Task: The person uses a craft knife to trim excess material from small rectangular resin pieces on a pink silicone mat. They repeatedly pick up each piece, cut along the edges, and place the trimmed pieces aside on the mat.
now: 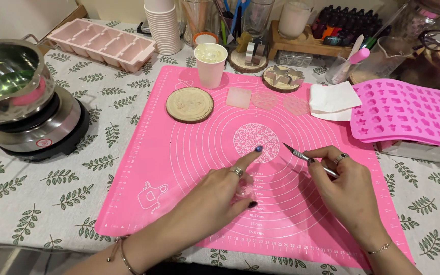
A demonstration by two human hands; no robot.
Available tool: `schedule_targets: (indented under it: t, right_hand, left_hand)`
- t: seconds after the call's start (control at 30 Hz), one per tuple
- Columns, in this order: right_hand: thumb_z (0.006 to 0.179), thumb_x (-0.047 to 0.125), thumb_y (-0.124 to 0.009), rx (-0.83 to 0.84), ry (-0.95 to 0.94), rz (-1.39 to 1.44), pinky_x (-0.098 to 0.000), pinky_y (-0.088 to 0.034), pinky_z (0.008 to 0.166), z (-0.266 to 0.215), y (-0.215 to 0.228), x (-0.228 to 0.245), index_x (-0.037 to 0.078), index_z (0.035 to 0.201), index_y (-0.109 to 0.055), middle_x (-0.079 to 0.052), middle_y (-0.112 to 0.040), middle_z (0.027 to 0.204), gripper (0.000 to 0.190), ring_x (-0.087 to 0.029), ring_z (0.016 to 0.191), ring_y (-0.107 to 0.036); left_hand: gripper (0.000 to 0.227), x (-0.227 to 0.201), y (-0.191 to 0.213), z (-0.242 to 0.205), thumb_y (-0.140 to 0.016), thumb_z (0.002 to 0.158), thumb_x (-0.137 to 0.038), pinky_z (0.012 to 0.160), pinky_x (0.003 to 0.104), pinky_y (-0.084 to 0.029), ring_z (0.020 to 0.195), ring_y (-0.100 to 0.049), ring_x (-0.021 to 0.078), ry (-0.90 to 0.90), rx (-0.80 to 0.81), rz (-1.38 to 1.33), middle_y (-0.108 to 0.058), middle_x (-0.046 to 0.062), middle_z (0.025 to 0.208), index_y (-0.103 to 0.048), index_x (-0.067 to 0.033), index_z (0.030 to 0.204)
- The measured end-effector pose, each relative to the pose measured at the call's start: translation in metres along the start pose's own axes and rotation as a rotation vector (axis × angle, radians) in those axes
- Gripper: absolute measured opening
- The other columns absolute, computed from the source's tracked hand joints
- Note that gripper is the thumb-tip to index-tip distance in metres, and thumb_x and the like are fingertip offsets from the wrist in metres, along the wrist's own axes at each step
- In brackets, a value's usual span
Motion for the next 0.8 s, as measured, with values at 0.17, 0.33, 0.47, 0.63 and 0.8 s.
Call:
schedule_targets:
  t: [0.17,0.33,0.47,0.63,0.8]
  right_hand:
    - [0.09,0.018,-0.062,0.003,-0.022,-0.013,-0.0322,-0.051,0.056,0.0,0.002,0.002,0.005,0.107,-0.077,-0.012,-0.077,0.072,0.025,-0.012,0.06,-0.064]
    - [0.09,0.018,-0.061,-0.006,0.052,0.023,-0.0282,-0.052,0.058,0.0,0.003,0.001,0.004,0.105,-0.076,-0.01,-0.076,0.07,0.025,-0.007,0.063,-0.069]
    - [0.092,0.018,-0.062,-0.014,-0.004,0.019,-0.03,-0.049,0.056,0.0,0.004,-0.002,0.005,0.106,-0.077,-0.012,-0.072,0.066,0.024,-0.009,0.058,-0.058]
    - [0.091,0.017,-0.063,-0.056,0.015,0.027,-0.03,-0.047,0.054,0.0,0.009,-0.001,0.004,0.106,-0.076,-0.01,-0.072,0.067,0.024,-0.008,0.058,-0.056]
    - [0.093,0.017,-0.062,-0.098,0.07,0.086,-0.0259,-0.045,0.052,0.002,0.011,-0.005,0.003,0.106,-0.074,-0.005,-0.072,0.07,0.023,-0.003,0.059,-0.056]
  left_hand:
    - [0.056,0.01,0.0,0.001,-0.074,0.091,-0.019,0.085,0.046,-0.055,0.094,-0.07,0.0337,0.093,0.123,0.171,-0.071,0.017,0.094,-0.046,-0.0011,0.137]
    - [0.057,-0.017,0.014,0.004,-0.073,0.086,-0.012,0.083,0.051,-0.05,0.082,-0.07,0.0327,-0.253,-0.03,0.271,-0.073,0.015,0.08,-0.061,0.0011,0.139]
    - [0.056,-0.017,0.015,0.016,-0.065,0.094,-0.014,0.074,0.034,-0.061,0.074,-0.076,0.0211,0.159,0.171,0.099,-0.074,0.011,0.081,-0.05,-0.0087,0.148]
    - [0.06,-0.002,0.0,0.04,-0.068,0.09,-0.011,0.071,0.031,-0.063,0.079,-0.075,0.0147,0.077,-0.112,-0.231,-0.075,0.008,0.093,-0.046,-0.0057,0.145]
    - [0.048,0.03,-0.028,0.062,-0.067,0.095,-0.008,0.055,0.042,-0.06,0.084,-0.076,0.0223,0.315,-0.234,-0.588,-0.068,0.011,0.109,-0.047,-0.0025,0.139]
Point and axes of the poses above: each hand's wrist, its own z-axis towards the middle knuckle, its own y-axis out of the back of the hand, x = y × z, the point moved 4 cm from there along z, towards the middle knuckle
